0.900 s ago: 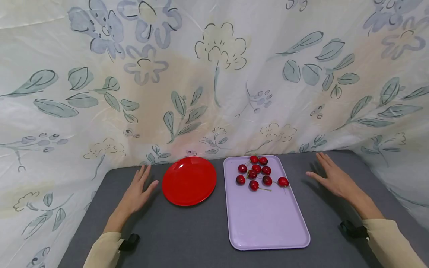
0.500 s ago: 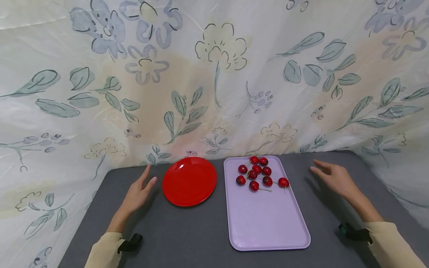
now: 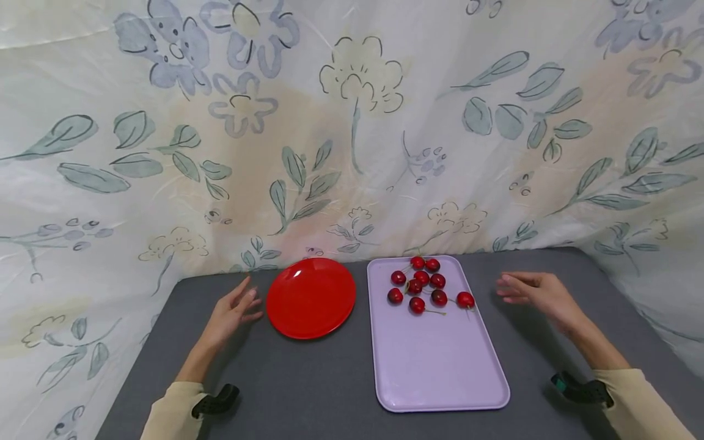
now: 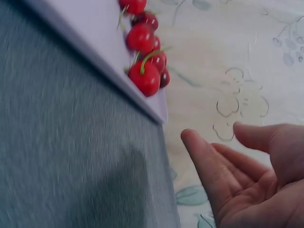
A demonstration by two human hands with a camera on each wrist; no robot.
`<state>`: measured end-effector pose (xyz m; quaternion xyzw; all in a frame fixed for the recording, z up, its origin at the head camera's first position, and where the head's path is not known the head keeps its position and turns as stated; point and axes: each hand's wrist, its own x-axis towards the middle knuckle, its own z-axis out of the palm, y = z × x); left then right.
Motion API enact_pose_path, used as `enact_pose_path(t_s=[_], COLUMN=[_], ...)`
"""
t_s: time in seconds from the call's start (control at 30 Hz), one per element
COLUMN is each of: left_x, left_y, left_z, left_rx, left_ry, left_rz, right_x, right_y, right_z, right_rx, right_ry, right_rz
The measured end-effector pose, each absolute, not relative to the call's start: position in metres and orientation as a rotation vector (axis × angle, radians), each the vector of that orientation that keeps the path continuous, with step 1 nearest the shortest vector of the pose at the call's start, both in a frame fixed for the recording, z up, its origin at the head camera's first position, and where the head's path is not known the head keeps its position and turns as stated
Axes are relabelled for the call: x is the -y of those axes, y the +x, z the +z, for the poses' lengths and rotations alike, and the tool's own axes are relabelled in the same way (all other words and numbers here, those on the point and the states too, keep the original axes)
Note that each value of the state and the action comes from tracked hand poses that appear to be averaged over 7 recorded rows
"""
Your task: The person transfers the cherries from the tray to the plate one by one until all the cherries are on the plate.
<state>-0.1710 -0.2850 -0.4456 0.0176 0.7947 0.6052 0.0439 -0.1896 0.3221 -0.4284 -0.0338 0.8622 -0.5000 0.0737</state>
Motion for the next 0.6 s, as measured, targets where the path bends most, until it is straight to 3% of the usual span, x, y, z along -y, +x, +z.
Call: enact_pose_path(t_s=[0.27,0.6], left_x=[0.279,0.272], left_y=[-0.167,-0.157], left_z=[-0.446,-0.452], left_rx=[-2.320,-2.283], left_ry=[-0.112,-0.143], left_rz=[1.902,1.904], right_x=[-0.313,-0.304], right_y=[-0.189,-0.186], right_z=[-0.431,-0.443], right_rx=[-2.189,-1.950], right_ry=[0.069,0.010], right_rz=[-1.612,-1.551])
